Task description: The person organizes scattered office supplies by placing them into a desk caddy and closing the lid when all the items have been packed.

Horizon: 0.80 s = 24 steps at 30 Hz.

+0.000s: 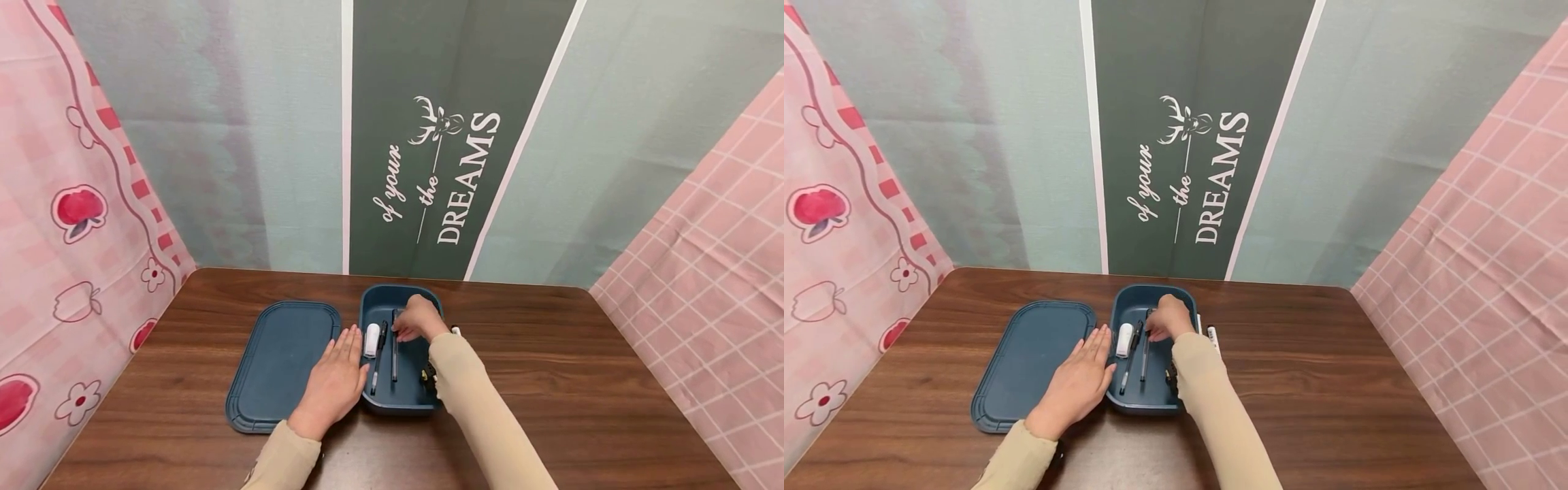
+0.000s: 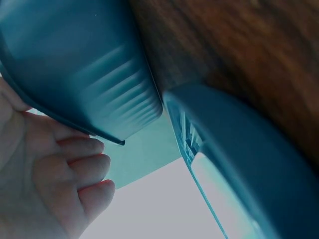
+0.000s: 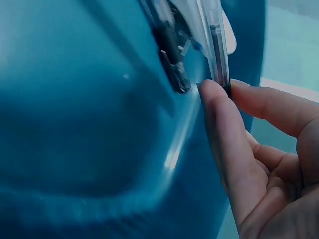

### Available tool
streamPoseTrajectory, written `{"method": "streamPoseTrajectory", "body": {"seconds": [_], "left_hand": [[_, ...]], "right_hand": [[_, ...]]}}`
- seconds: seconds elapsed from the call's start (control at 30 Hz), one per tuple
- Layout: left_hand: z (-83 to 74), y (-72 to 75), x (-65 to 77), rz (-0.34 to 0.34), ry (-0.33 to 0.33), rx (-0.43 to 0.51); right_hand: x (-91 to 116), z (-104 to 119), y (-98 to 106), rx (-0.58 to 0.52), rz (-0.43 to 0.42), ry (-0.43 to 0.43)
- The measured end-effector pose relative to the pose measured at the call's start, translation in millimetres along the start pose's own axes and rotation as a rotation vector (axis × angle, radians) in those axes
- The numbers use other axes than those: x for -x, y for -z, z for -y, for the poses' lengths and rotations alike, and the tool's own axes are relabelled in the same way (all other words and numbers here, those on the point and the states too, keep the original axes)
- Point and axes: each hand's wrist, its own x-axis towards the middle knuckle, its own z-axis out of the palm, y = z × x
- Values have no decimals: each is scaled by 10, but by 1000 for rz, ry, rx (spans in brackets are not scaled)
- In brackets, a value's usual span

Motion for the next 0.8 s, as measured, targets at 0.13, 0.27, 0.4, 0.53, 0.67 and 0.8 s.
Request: {"method": "streamPoseTrajectory", "body": {"seconds": [0.13,0.27,0.4,0.53,0.67,0.8], "left_hand": [[6,5,8,-4,3,-3],[7,7,9,-14,-6,-1],[11,3,14,-28,-11,-8],[8,2,21,-27,-14,-14],[7,6,22,-21,-11,-12],[8,17,13,-19,-10,-14]], "right_hand": [[-27,-13,-100,77,-5,8],[-39,-41,-161,130,-27,1],[-45,-81,-216,165,-35,10],[-29,-104,-259,195,-34,32],[-19,-87,-289,223,-51,46],[-23,-65,-289,237,-50,56]]}}
